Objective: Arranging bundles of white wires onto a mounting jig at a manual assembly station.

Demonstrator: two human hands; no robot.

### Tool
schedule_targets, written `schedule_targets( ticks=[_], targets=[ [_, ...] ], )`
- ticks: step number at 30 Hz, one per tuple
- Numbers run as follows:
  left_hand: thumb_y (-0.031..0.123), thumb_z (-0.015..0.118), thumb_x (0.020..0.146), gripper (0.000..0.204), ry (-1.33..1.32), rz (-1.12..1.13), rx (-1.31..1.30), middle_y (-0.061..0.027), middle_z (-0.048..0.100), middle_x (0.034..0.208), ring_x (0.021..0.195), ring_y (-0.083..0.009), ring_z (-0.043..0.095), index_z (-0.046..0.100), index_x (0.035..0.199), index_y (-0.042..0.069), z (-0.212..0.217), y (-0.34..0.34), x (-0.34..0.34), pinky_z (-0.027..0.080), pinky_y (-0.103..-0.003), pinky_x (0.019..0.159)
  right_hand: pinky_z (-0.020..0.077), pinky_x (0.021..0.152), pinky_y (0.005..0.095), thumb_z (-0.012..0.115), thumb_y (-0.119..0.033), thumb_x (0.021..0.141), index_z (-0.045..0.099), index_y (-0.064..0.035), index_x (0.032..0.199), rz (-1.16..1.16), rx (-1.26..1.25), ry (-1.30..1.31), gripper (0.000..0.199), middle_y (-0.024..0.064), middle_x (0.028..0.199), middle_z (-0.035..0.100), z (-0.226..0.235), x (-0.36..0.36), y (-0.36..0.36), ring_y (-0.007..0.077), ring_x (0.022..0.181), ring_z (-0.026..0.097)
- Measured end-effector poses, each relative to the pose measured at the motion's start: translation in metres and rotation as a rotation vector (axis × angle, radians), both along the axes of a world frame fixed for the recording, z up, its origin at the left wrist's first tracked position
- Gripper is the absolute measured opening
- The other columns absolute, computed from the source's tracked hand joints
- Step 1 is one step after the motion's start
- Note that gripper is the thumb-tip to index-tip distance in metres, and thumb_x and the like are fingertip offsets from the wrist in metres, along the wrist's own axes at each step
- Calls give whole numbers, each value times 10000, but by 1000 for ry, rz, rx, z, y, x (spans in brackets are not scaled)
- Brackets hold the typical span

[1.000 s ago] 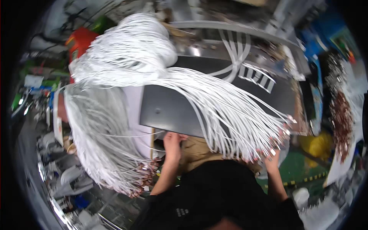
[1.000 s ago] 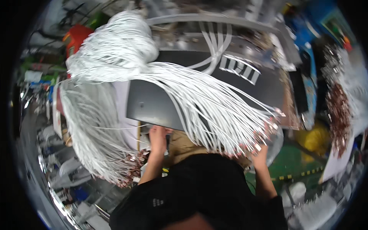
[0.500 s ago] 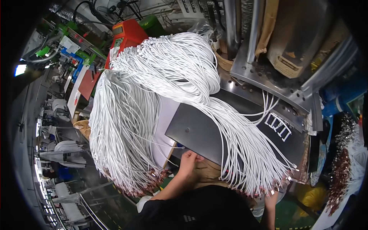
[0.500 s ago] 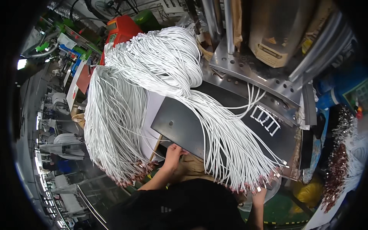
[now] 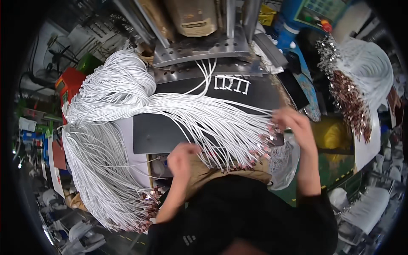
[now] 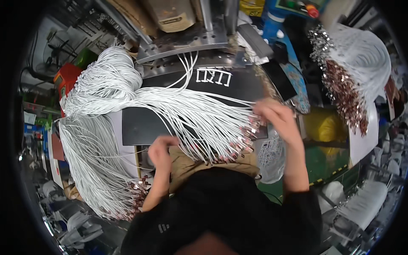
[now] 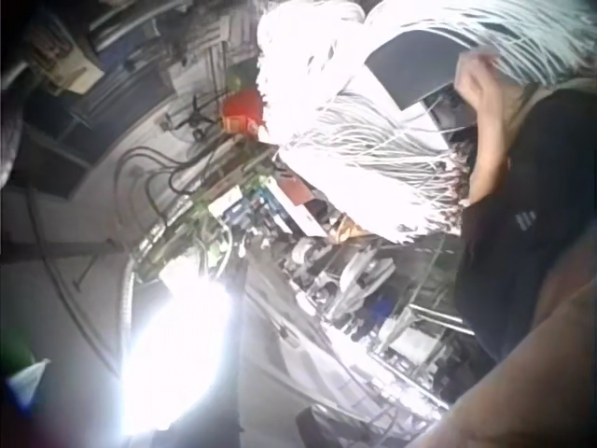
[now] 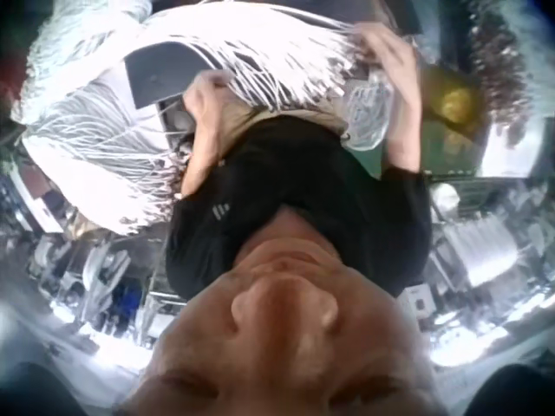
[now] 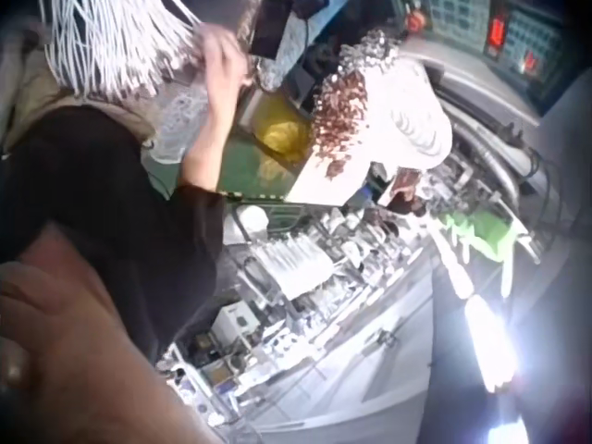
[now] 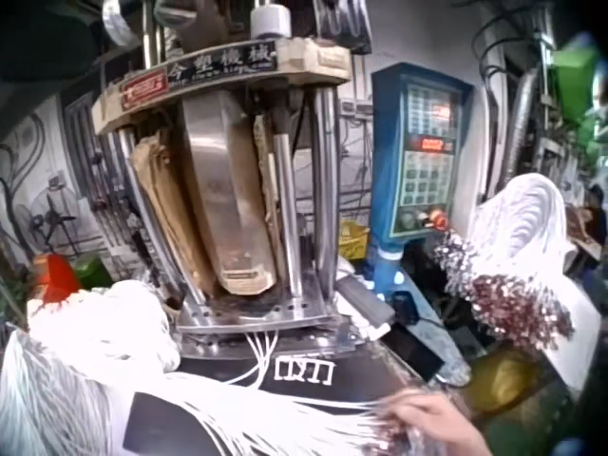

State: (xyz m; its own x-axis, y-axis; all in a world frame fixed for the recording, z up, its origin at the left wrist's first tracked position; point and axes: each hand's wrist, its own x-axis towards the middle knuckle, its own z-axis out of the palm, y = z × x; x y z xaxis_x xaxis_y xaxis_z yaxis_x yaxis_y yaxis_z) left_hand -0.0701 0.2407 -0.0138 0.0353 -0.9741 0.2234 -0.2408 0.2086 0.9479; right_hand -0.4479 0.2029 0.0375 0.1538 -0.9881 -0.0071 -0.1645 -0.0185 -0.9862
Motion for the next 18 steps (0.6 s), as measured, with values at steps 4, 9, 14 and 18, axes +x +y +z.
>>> schedule_targets(
  ticks=[4, 9, 14, 18],
  targets=[
    [221, 649, 926, 307, -568, -540, -488, -149, 653, 1171, 1097, -336, 599, 649, 1163, 27, 58, -71, -74, 470, -417, 974, 276, 1160, 431, 606, -126, 951, 747, -60, 1091, 46, -700, 648, 210, 112, 1276, 645, 3, 76, -75, 309, 1402, 397],
    [344, 657, 941, 444, -743, -566, -319, -195, 601, 1275, 1198, -371, 555, 607, 1245, 23, 34, -136, -56, 410, -446, 1052, 442, 943, 366, 613, -119, 945, 746, -49, 1031, -62, -569, 568, 174, 95, 1077, 675, -3, 65, -61, 269, 1108, 587],
    [380, 679, 929, 478, -1131, -399, -145, -191, 644, 1152, 1079, -369, 599, 607, 1224, 11, 62, -175, 15, 474, -408, 939, 343, 551, 304, 518, -18, 953, 514, 43, 741, -839, -404, 265, 221, 67, 676, 444, -80, -33, 71, 171, 604, 412],
    [338, 681, 931, 391, -1024, -654, 124, -142, 678, 1009, 948, -291, 634, 642, 1128, 3, 77, -199, 29, 482, -379, 838, 503, 680, 484, 537, -291, 986, 664, 11, 869, -605, 398, 818, 347, 247, 877, 686, -273, -88, 199, 405, 804, 675]
  ],
)
